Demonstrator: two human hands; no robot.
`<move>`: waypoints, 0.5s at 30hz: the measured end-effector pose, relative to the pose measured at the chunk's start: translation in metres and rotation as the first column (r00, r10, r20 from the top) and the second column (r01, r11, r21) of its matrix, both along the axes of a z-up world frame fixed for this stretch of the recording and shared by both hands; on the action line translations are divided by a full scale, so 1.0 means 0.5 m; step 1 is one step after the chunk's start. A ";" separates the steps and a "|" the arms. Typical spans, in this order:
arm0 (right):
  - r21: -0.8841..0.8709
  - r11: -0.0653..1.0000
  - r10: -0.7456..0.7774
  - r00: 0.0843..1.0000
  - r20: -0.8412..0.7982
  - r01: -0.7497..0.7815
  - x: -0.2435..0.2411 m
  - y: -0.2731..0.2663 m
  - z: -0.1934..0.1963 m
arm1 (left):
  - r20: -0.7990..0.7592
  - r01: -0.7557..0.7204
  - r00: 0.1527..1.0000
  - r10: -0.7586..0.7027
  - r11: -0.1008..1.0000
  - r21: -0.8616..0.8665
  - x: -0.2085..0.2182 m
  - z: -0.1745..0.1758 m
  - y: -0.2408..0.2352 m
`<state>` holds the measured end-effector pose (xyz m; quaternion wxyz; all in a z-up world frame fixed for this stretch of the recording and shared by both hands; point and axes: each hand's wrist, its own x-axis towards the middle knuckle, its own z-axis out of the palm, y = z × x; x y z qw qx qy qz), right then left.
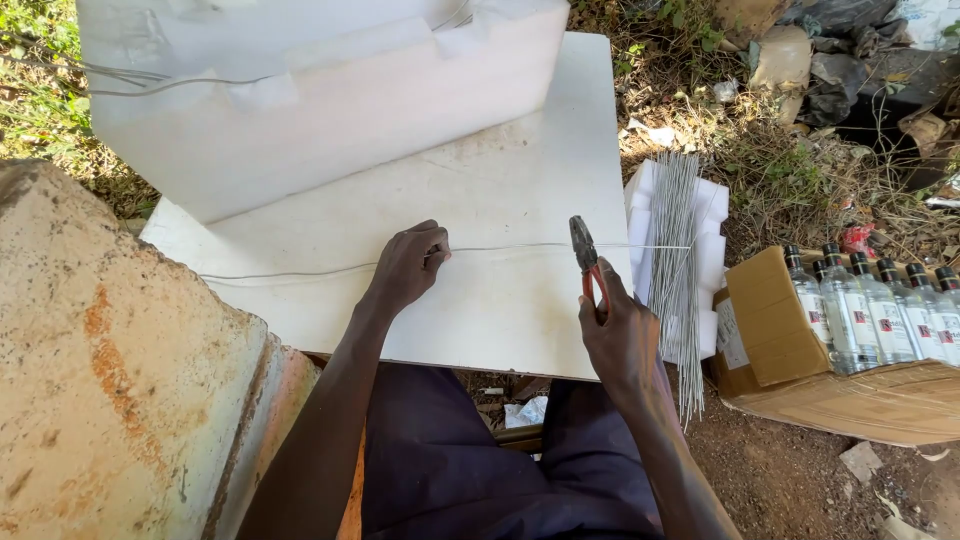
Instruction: Cutting long metal wires into shorter segments using wire cutters on a makeshift workbench.
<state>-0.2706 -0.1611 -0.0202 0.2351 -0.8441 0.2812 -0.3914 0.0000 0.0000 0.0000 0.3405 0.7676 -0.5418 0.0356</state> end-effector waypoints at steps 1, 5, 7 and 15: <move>-0.001 1.000 -0.001 1.000 0.000 0.001 0.005 -0.006 -0.007 | 0.000 0.001 1.000 -0.001 1.000 -0.001 0.001 -0.005 0.000; -0.133 0.991 -0.020 0.971 -0.238 -0.012 0.015 -0.038 -0.031 | 0.024 0.002 1.000 -0.002 1.000 0.024 0.003 -0.015 -0.004; -0.146 0.989 -0.022 0.952 -0.305 -0.024 0.017 -0.040 -0.022 | 0.044 -0.006 0.999 0.004 0.999 0.041 0.000 -0.007 -0.003; -0.081 0.996 0.018 0.939 -0.345 -0.048 0.034 -0.053 -0.060 | 0.016 -0.013 1.000 0.011 0.991 0.130 0.001 0.011 -0.006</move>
